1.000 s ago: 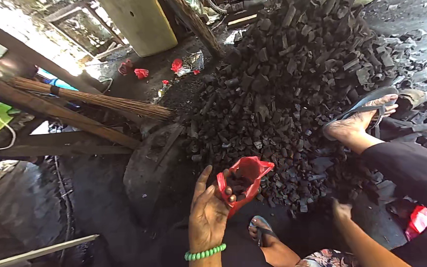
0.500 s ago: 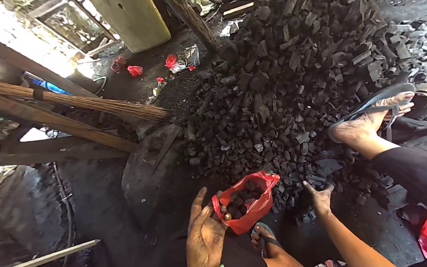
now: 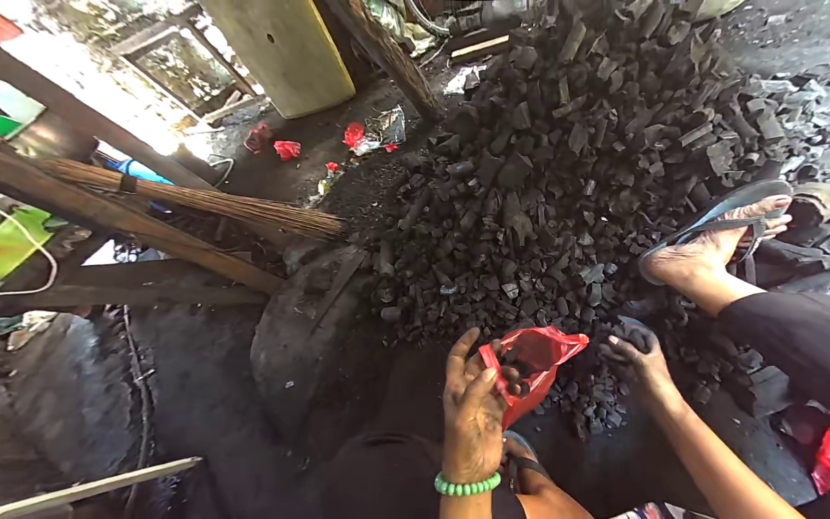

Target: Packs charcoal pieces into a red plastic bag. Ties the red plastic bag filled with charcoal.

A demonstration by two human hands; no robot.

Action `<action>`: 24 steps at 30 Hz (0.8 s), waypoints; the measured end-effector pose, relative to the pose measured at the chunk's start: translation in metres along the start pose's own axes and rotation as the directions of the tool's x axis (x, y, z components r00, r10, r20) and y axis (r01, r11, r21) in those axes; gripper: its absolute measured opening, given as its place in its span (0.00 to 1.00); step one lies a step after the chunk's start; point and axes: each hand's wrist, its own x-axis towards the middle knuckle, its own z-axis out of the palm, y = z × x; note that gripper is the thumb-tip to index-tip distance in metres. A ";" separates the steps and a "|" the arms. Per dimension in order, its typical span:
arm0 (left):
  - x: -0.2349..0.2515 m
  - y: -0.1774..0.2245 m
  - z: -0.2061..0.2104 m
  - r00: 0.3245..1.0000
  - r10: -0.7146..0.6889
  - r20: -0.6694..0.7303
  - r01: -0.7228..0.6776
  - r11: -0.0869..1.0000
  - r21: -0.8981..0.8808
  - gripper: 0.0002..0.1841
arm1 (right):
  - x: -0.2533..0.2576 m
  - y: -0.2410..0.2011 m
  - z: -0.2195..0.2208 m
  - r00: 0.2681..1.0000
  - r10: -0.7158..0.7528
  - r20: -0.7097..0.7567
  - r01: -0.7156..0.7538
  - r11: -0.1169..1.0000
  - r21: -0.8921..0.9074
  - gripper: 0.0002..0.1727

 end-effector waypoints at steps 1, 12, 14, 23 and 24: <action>0.000 -0.002 0.005 1.000 -0.004 0.027 0.004 1.000 -0.004 0.34 | -0.001 -0.016 0.005 0.995 -0.058 0.079 0.059 0.998 -0.007 0.33; 0.008 -0.021 0.006 0.993 -0.117 0.019 0.118 0.991 -0.067 0.28 | -0.010 -0.060 0.077 0.660 0.316 0.681 0.524 0.456 -0.719 0.41; 0.013 -0.034 0.000 0.985 -0.173 -0.015 0.173 0.985 -0.017 0.26 | -0.001 -0.034 0.077 0.734 0.457 0.503 0.563 0.006 -0.826 0.33; 0.022 -0.027 -0.027 0.990 -0.123 0.073 0.033 0.694 0.719 0.25 | -0.024 -0.092 0.056 0.678 0.520 0.520 0.724 -0.348 -0.595 0.38; 0.025 -0.021 -0.028 0.983 -0.166 0.080 0.006 0.462 0.887 0.29 | -0.027 -0.098 0.049 0.658 0.511 0.553 0.750 -0.386 -0.537 0.36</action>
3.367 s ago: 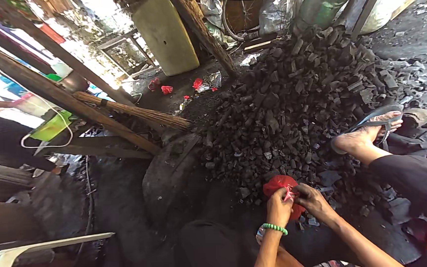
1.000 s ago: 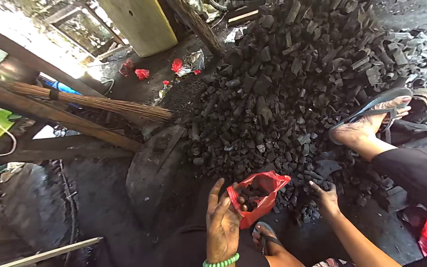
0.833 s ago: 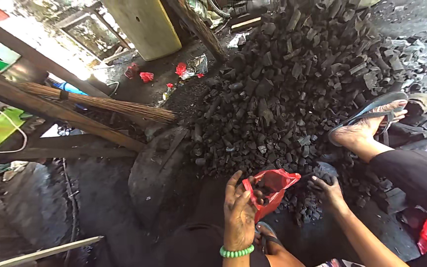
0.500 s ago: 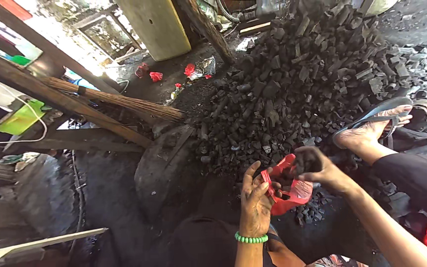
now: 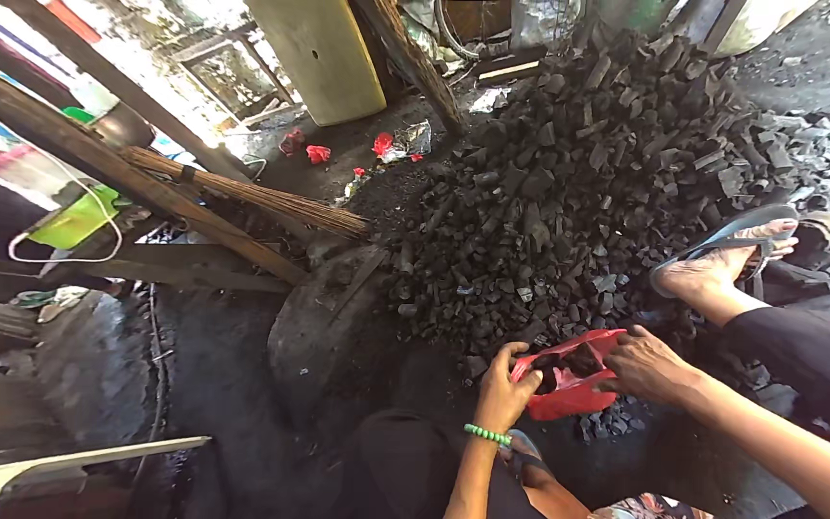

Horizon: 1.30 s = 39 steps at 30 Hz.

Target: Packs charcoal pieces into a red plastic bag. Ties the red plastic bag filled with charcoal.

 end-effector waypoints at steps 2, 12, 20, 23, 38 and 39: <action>0.004 0.010 -0.006 0.978 -0.168 0.128 0.088 0.875 0.477 0.40 | -0.012 0.012 0.006 0.981 -0.112 -0.161 0.093 0.988 -0.120 0.16; 0.024 0.055 -0.011 0.924 -0.273 0.267 0.084 0.827 0.556 0.20 | -0.011 -0.034 -0.003 0.384 -0.517 -0.765 0.375 0.844 -0.383 0.06; 0.023 0.050 0.000 0.886 -0.034 0.463 0.292 0.816 -0.499 0.22 | -0.026 -0.023 -0.077 0.423 -0.268 -0.866 0.308 0.941 -0.141 0.13; 0.013 0.045 0.002 0.851 0.115 0.513 0.168 0.865 -0.473 0.14 | -0.026 0.004 -0.078 0.496 -0.073 -0.865 0.235 0.971 0.053 0.18; -0.009 0.049 0.052 0.855 0.517 0.030 -0.516 0.846 0.135 0.14 | -0.021 -0.012 -0.010 0.940 0.229 -0.252 0.268 -0.042 0.963 0.40; -0.010 0.048 0.059 0.789 0.613 -0.035 -0.583 0.765 0.274 0.16 | -0.019 -0.016 -0.009 0.937 0.271 -0.222 0.256 -0.099 0.961 0.38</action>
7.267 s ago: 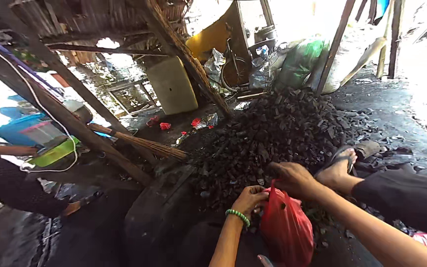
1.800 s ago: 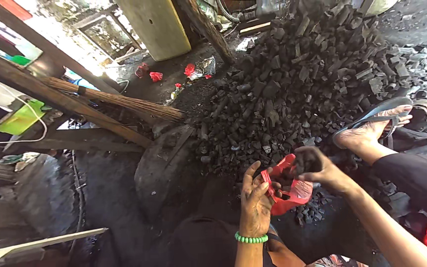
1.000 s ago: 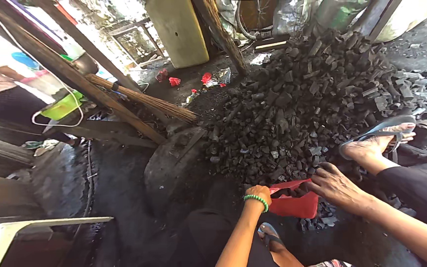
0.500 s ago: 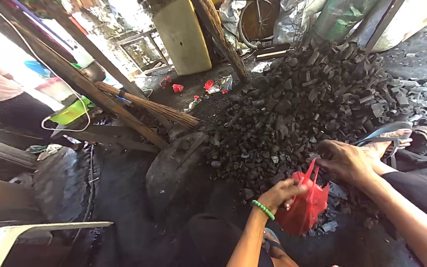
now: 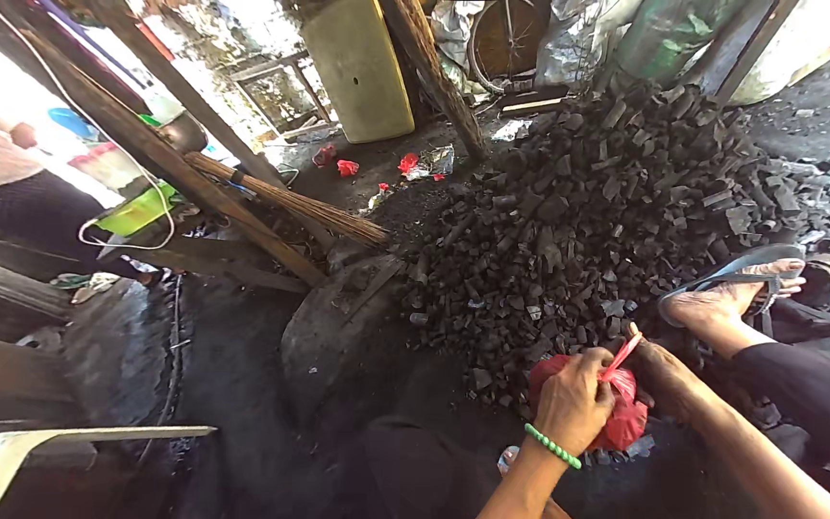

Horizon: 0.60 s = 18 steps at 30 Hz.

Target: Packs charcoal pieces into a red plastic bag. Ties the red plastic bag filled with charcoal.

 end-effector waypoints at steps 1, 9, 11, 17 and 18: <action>-0.002 -0.002 0.010 0.981 0.147 -0.126 -0.129 0.982 0.140 0.17 | 0.001 0.002 0.003 0.999 0.034 -0.028 -0.033 0.998 0.052 0.36; -0.001 0.015 -0.005 0.864 -0.378 0.332 0.436 0.892 -0.121 0.15 | 0.013 0.023 -0.001 0.986 -0.164 0.028 0.166 0.969 -0.182 0.10; -0.001 0.012 -0.001 0.774 -0.470 0.426 0.631 0.630 -0.452 0.14 | 0.010 0.027 0.009 0.962 -0.270 -0.050 0.242 0.921 -0.304 0.08; 0.002 0.025 0.012 0.631 -0.574 0.522 0.457 -0.269 -0.848 0.19 | 0.003 0.034 0.033 0.765 -0.587 -0.267 0.443 0.779 -0.443 0.14; 0.000 0.022 0.013 0.648 -0.562 0.514 0.428 -0.290 -0.856 0.19 | 0.003 0.034 0.029 0.780 -0.577 -0.241 0.480 0.800 -0.359 0.15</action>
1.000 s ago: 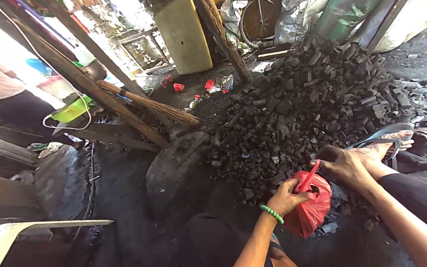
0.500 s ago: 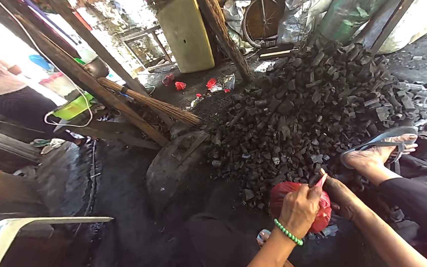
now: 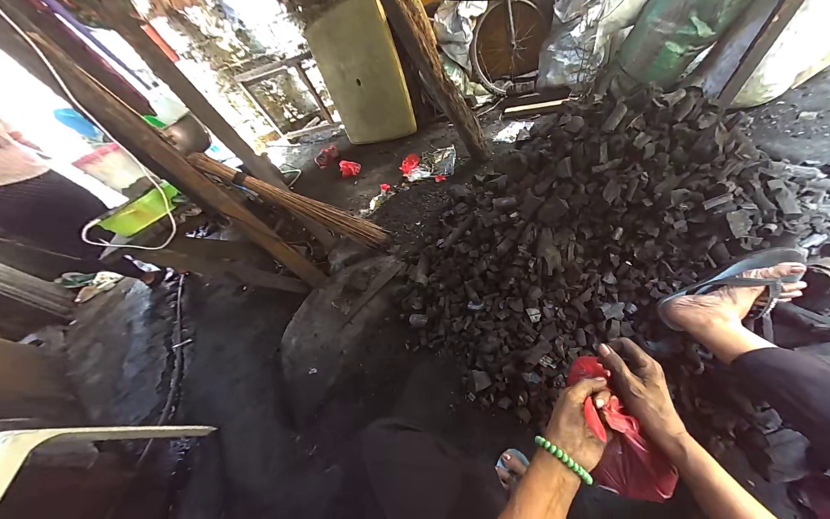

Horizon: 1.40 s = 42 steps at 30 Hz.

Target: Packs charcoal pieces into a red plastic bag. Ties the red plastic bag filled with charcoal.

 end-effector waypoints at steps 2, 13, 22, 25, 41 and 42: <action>0.001 0.002 -0.004 0.999 0.032 -0.022 -0.031 0.999 0.037 0.19 | -0.001 0.008 -0.014 0.987 -0.043 0.156 0.019 0.988 0.150 0.24; -0.013 0.014 -0.019 0.945 0.288 0.155 -0.264 0.389 0.883 0.26 | 0.006 0.011 -0.018 0.870 -0.444 0.213 0.489 0.832 -0.261 0.21; -0.062 0.022 -0.018 0.907 0.181 0.380 -0.372 -0.075 0.925 0.23 | 0.040 0.019 -0.046 0.695 -0.570 0.438 0.713 0.469 -0.521 0.11; -0.070 0.015 -0.031 0.900 0.176 0.398 -0.422 0.123 0.898 0.20 | 0.048 0.038 -0.069 0.762 -0.483 0.433 0.645 0.496 -0.582 0.09; -0.020 0.011 -0.067 0.974 0.191 -0.120 -0.123 0.896 0.426 0.11 | -0.065 0.056 -0.044 0.861 -0.332 0.386 0.488 0.756 -0.437 0.21; -0.017 0.010 -0.063 0.970 0.224 -0.091 -0.142 0.832 0.537 0.10 | -0.072 0.049 -0.036 0.825 -0.357 0.438 0.533 0.749 -0.393 0.21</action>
